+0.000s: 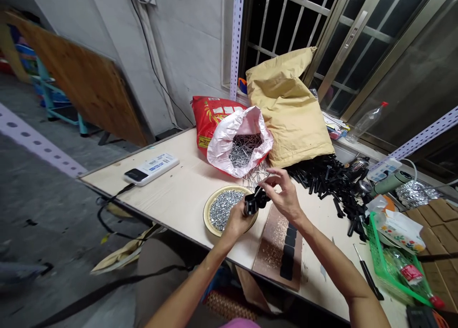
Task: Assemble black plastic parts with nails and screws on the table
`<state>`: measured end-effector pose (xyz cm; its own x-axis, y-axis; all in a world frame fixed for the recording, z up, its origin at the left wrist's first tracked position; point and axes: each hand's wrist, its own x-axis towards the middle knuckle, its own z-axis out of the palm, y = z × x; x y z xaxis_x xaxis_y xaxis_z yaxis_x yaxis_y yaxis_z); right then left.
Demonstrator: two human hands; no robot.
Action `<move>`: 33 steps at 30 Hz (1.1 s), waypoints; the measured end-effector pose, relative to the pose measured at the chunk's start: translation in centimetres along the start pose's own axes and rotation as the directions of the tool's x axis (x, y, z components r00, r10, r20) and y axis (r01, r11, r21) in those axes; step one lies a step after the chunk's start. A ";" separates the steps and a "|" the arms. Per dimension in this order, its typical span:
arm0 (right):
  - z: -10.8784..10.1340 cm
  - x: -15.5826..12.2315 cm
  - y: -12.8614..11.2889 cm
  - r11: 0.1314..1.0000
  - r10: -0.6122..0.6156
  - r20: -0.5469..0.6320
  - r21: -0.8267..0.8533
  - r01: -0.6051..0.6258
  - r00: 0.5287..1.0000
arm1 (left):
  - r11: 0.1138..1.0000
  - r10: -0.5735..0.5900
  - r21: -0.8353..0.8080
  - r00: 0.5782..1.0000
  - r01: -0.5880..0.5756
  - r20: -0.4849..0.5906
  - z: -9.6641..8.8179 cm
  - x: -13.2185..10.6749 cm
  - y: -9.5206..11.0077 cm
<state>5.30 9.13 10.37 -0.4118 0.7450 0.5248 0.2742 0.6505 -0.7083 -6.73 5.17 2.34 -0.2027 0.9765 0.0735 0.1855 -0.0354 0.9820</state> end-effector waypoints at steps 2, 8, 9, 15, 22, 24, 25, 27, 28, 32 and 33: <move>0.6 -0.3 0.2 0.998 -0.025 -0.008 -0.052 0.024 1.000 | 1.000 0.001 0.001 1.000 -0.001 0.016 -0.1 -0.2 0.0; 0.8 -0.8 0.9 0.976 -0.077 0.043 -0.199 0.084 0.996 | 1.000 -0.015 -0.021 1.000 0.016 0.003 -0.1 -0.2 -0.5; 0.8 -0.9 0.8 0.968 -0.086 0.058 -0.232 0.097 0.995 | 1.000 -0.016 -0.023 1.000 0.016 -0.001 0.0 -0.2 -0.5; -1.0 -0.6 1.9 0.913 -0.148 0.099 -0.368 0.174 0.984 | 0.995 -0.080 -0.058 0.996 0.078 -0.030 -0.3 -0.1 -0.3; -2.8 -0.9 8.9 0.474 0.416 0.329 -0.874 0.107 0.848 | 0.981 -0.137 -0.155 0.982 0.116 -0.129 -0.8 -0.2 -0.7; -2.1 -1.3 10.3 0.466 0.445 0.373 -0.873 0.146 0.814 | 0.976 -0.148 -0.179 0.984 0.129 -0.102 -0.5 -0.2 -0.8; -1.6 -1.5 10.8 0.457 0.453 0.386 -0.874 0.163 0.803 | 0.970 -0.163 -0.197 0.983 0.143 -0.088 -0.4 -0.2 -0.8; -1.0 -1.6 11.4 0.438 0.460 0.403 -0.878 0.193 0.791 | 0.943 -0.224 -0.266 0.972 0.198 -0.070 -0.3 0.0 -0.9; -0.9 -1.6 11.6 0.431 0.457 0.409 -0.879 0.206 0.790 | 0.917 -0.261 -0.327 0.964 0.229 -0.056 -0.3 0.1 -1.0; -2.0 -1.2 11.8 0.402 0.432 0.403 -0.887 0.228 0.807 | 0.736 -0.372 -0.599 0.927 0.317 0.033 -0.9 1.0 -1.6; -2.6 -1.0 11.7 0.392 0.426 0.391 -0.893 0.223 0.816 | 0.712 -0.384 -0.623 0.922 0.323 0.039 -1.1 1.1 -1.7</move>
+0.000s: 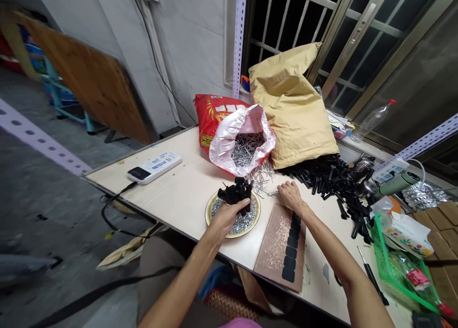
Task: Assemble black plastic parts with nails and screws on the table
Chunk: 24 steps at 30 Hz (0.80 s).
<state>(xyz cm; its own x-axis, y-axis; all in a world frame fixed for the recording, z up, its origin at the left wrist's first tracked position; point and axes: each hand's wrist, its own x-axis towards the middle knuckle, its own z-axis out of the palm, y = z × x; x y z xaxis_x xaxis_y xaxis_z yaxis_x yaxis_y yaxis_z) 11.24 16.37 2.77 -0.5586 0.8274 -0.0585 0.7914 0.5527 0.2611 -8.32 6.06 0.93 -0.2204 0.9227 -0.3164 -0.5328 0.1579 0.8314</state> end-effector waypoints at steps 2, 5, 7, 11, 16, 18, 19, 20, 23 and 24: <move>-1.0 -0.4 1.0 0.999 0.032 -0.023 -0.013 -0.033 0.999 | 1.000 -0.003 0.018 1.000 0.003 -0.021 -0.2 0.1 0.0; -3.7 -1.4 1.4 0.999 0.035 -0.175 0.011 -0.034 0.984 | 0.992 0.003 0.126 0.999 0.002 -0.041 0.0 -0.1 -0.2; -6.1 -2.0 0.8 0.996 -0.058 -0.377 0.043 0.080 0.924 | 0.980 0.017 0.200 1.000 -0.013 -0.020 0.6 -0.4 -0.1; -11.0 -3.0 -1.4 0.916 -0.333 -0.573 -0.008 0.401 0.749 | 0.939 0.085 0.326 0.993 -0.105 0.077 1.8 -1.0 0.7; -14.4 -3.2 -2.6 0.828 -0.544 -0.506 -0.199 0.524 0.669 | 0.898 0.140 0.390 0.973 -0.203 0.184 2.5 -1.1 1.9; -15.1 -3.1 -2.7 0.796 -0.603 -0.468 -0.290 0.532 0.646 | 0.883 0.139 0.418 0.968 -0.216 0.208 2.6 -0.9 2.1; -15.4 -3.1 -2.7 0.778 -0.628 -0.448 -0.331 0.535 0.636 | 0.872 0.145 0.433 0.965 -0.229 0.219 2.7 -0.7 2.2; -15.7 -3.1 -2.8 0.762 -0.648 -0.426 -0.363 0.537 0.631 | 0.860 0.154 0.447 0.960 -0.246 0.232 2.8 -0.6 2.2; -16.2 -3.2 -2.9 0.711 -0.701 -0.369 -0.431 0.555 0.611 | 0.826 0.185 0.480 0.947 -0.295 0.263 3.0 -0.4 2.0; -16.4 -3.2 -3.0 0.695 -0.715 -0.354 -0.449 0.561 0.602 | 0.820 0.183 0.488 0.945 -0.299 0.270 3.2 -0.4 1.9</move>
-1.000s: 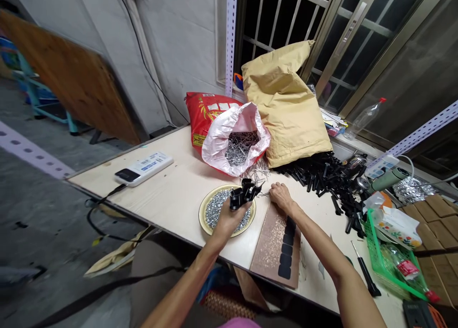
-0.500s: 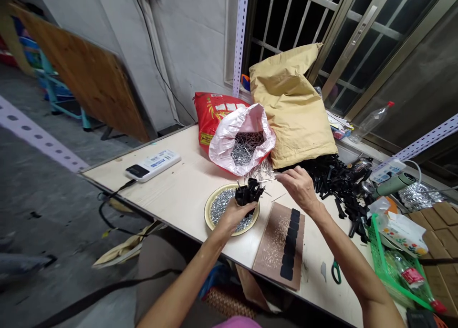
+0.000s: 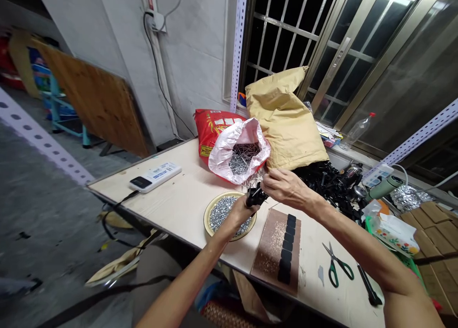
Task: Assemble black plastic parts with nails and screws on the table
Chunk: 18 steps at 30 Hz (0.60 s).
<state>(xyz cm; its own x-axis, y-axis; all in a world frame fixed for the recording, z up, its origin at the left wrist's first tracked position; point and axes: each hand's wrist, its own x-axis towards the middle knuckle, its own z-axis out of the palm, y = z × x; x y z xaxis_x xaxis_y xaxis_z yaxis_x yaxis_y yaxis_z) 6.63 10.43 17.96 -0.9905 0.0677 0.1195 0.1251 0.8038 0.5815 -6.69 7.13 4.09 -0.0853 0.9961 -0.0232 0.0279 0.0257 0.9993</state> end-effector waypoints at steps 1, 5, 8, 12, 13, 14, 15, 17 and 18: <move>-0.1 0.0 0.0 1.000 -0.021 0.001 -0.012 0.021 1.000 | 1.000 -0.007 0.007 1.000 0.007 0.012 0.2 0.0 0.0; -0.2 0.1 -0.6 0.999 -0.047 0.019 -0.007 0.047 0.999 | 0.998 -0.053 -0.034 0.996 0.056 0.077 0.8 -0.2 0.2; 0.1 -0.2 -1.1 0.994 -0.021 0.039 0.107 0.017 0.999 | 0.995 -0.047 -0.084 0.995 0.054 0.086 1.2 -0.1 0.3; 1.3 -2.0 -1.6 0.857 0.321 -0.053 0.443 -0.265 0.946 | 0.978 -0.062 -0.196 0.995 0.077 0.079 1.2 0.0 0.3; 1.8 -2.6 -1.7 0.745 0.487 -0.061 0.549 -0.378 0.871 | 0.963 -0.083 -0.248 0.993 0.102 0.084 1.2 0.0 0.3; 2.4 -3.3 -2.0 0.594 0.638 -0.030 0.655 -0.467 0.770 | 0.942 -0.110 -0.306 0.989 0.134 0.095 1.1 0.0 0.4; 3.2 -4.0 -2.4 0.413 0.742 0.048 0.753 -0.512 0.669 | 0.918 -0.134 -0.360 0.984 0.166 0.113 1.1 -0.1 0.4; 4.8 -4.9 -3.7 0.000 0.782 0.308 0.870 -0.494 0.542 | 0.877 -0.148 -0.436 0.976 0.204 0.158 1.3 -0.2 0.6; 5.8 -5.0 -4.5 -0.209 0.727 0.443 0.871 -0.445 0.525 | 0.868 -0.126 -0.457 0.975 0.197 0.181 1.5 -0.3 0.8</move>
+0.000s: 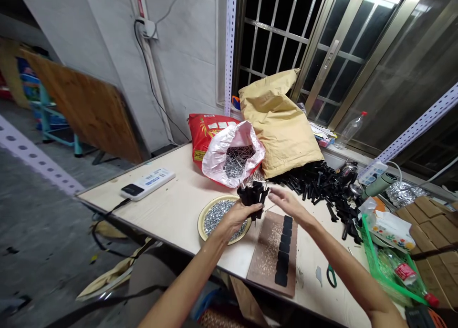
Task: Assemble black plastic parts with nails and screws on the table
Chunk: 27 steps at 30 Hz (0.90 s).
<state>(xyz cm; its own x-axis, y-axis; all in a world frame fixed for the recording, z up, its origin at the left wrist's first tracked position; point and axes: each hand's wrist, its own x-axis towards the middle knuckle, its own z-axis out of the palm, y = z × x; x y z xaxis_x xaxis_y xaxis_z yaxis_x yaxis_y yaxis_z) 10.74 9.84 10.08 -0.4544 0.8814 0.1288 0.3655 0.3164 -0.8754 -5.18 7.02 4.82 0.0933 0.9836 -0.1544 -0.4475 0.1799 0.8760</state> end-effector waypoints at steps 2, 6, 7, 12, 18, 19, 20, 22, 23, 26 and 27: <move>1.6 -0.4 1.8 0.925 0.193 0.120 0.308 -0.222 0.974 | 0.998 0.061 0.016 0.997 -0.062 0.054 0.5 0.0 -0.1; 4.3 0.0 3.3 0.698 0.308 0.059 0.664 -0.267 0.950 | 0.963 0.211 0.167 0.977 -0.212 0.025 1.4 0.5 -0.5; 4.7 0.2 3.3 0.668 0.311 0.013 0.708 -0.228 0.950 | 0.954 0.226 0.200 0.974 -0.223 0.006 1.5 0.8 -0.7; 5.7 1.1 3.1 0.611 0.272 -0.095 0.786 -0.096 0.958 | 0.928 0.229 0.331 0.961 -0.168 -0.153 1.3 1.7 -0.9; 7.2 1.7 3.2 0.722 0.220 -0.223 0.692 -0.005 0.950 | 0.876 0.401 0.385 0.882 -0.290 -0.248 1.0 2.0 -0.4; 7.3 1.8 3.3 0.728 0.229 -0.254 0.685 0.008 0.940 | 0.872 0.418 0.376 0.876 -0.314 -0.239 1.0 2.1 -0.4; 7.3 2.0 3.4 0.743 0.239 -0.297 0.669 0.023 0.925 | 0.872 0.421 0.367 0.879 -0.325 -0.223 1.1 2.1 -0.4; 7.1 2.4 3.5 0.798 0.229 -0.394 0.599 0.060 0.890 | 0.877 0.405 0.350 0.898 -0.329 -0.171 1.0 2.1 -0.4; 6.9 2.5 3.5 0.825 0.209 -0.422 0.560 0.072 0.882 | 0.880 0.396 0.339 0.907 -0.331 -0.142 0.9 2.1 -0.4; 6.3 2.5 3.5 0.846 0.175 -0.359 0.531 0.047 0.917 | 0.924 0.306 0.260 0.950 -0.280 -0.065 0.7 1.9 -0.3; 6.2 2.5 3.5 0.837 0.169 -0.324 0.546 0.038 0.931 | 0.945 0.253 0.224 0.967 -0.238 -0.042 0.6 1.8 -0.3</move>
<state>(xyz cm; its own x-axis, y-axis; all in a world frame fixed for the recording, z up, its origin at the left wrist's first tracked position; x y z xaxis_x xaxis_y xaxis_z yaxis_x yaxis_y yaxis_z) 5.83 10.94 4.49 -0.0983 0.9875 0.1229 -0.1545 0.1069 -0.9822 -4.34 8.71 4.61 -0.0602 0.9968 0.0533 -0.2458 -0.0666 0.9670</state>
